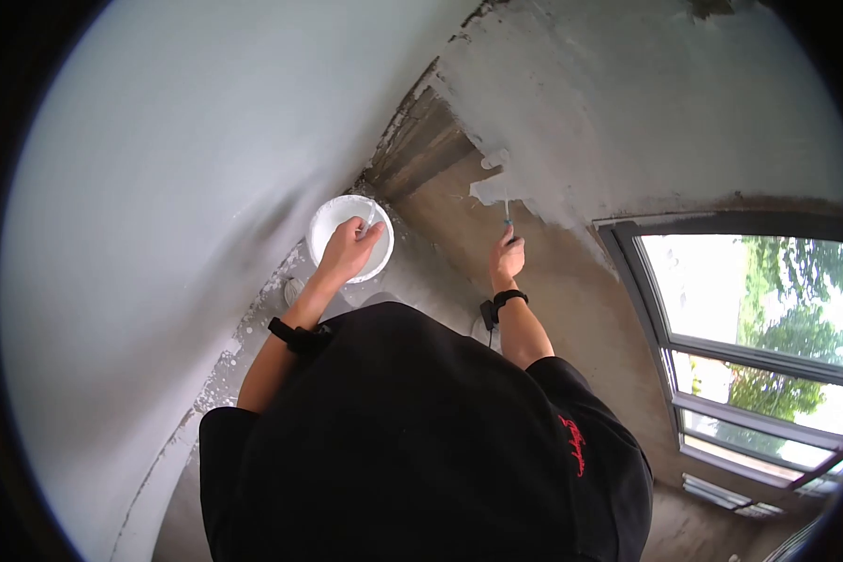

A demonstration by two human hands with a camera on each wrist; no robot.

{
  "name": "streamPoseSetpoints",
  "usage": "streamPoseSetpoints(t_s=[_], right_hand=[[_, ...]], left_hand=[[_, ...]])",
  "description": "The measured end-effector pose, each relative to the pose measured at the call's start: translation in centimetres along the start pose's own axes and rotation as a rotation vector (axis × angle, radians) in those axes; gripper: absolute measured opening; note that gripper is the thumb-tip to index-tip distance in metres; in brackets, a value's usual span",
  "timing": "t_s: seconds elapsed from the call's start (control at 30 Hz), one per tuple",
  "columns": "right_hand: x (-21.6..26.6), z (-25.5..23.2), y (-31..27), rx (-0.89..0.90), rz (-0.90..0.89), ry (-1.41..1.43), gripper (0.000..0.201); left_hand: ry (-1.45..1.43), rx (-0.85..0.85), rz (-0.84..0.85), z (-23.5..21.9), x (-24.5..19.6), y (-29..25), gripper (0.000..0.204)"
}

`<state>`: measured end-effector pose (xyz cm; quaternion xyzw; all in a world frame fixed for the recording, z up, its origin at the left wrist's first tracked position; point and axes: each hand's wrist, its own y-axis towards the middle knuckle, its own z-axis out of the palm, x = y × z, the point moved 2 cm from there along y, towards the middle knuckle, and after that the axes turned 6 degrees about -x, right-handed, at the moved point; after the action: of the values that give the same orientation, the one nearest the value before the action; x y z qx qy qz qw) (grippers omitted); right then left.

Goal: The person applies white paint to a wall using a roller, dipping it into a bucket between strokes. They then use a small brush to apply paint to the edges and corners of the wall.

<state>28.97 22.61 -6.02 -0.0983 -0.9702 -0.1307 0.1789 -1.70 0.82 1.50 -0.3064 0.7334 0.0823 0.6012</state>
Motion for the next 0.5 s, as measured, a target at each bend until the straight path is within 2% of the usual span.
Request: streamPoseSetpoints(t_s=[0.3, 0.5], right_hand=[[-13.3, -7.6, -0.7, -0.110, 0.210, -0.175, 0.052], [-16.7, -10.5, -1.0, -0.161, 0.215, -0.229, 0.053]], left_hand=[[-0.034, 0.158, 0.010, 3.6, -2.0, 0.6, 0.042], [-0.017, 0.226, 0.005, 5.2, -2.0, 0.5, 0.043]])
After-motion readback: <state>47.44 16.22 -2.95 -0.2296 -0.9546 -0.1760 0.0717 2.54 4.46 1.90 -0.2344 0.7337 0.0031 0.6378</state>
